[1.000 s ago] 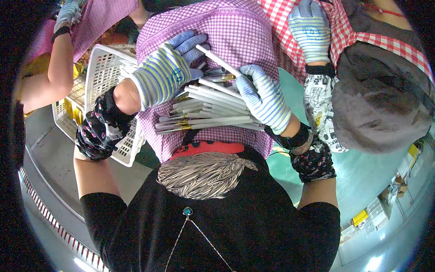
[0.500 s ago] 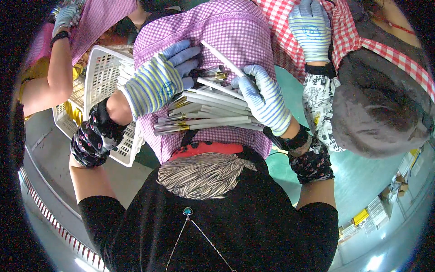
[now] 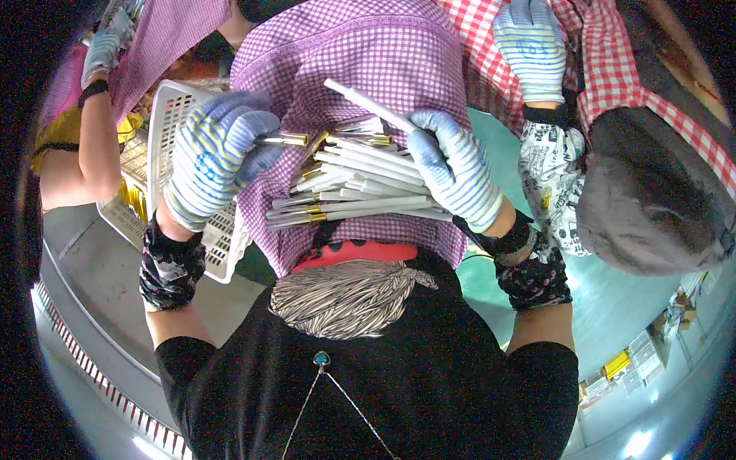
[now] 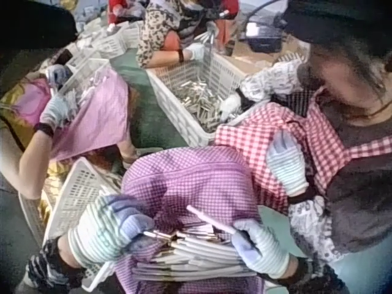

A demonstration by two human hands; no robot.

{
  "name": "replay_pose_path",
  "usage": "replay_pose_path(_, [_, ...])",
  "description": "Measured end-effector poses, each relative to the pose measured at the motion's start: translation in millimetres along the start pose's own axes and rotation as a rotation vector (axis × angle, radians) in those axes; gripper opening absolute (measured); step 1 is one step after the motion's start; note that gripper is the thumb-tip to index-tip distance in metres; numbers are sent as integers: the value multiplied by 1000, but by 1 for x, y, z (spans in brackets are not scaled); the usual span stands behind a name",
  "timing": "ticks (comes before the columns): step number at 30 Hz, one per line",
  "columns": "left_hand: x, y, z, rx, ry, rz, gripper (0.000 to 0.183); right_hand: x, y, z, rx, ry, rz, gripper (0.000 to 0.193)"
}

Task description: Assembling and inspecting small white plastic tubes with gold-colored ends in a factory setting.

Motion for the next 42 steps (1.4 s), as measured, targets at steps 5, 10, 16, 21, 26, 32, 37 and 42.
replay_pose_path(5, [27,-19,4,304,218,-63,37,-4,0,40,231,141,61,19])
replay_pose_path(10, [31,-22,-2,303,204,-23,32,-1,-7,47,335,224,130,21])
replay_pose_path(16, [40,-33,-11,387,117,155,33,1,-24,59,640,388,287,21])
replay_pose_path(21, [45,-40,-20,567,-24,119,31,8,-37,92,744,623,241,18])
replay_pose_path(26, [40,-40,-25,572,-1,106,25,2,-42,85,653,535,332,18])
replay_pose_path(32, [45,-47,-37,442,68,113,27,7,-49,63,539,406,408,23])
replay_pose_path(37, [51,-58,-45,350,84,96,33,6,-49,32,169,121,574,25])
replay_pose_path(42, [62,-54,-43,314,39,126,38,-6,-15,14,422,122,319,25])
Point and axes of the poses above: each hand's wrist, its own x-axis away from the middle knuckle, its own y-axis out of the back of the hand, z = x × y, the point moved 8 cm from there along -x, towards the middle knuckle, and after that the axes turned 6 degrees about z, right-handed, at the moved point
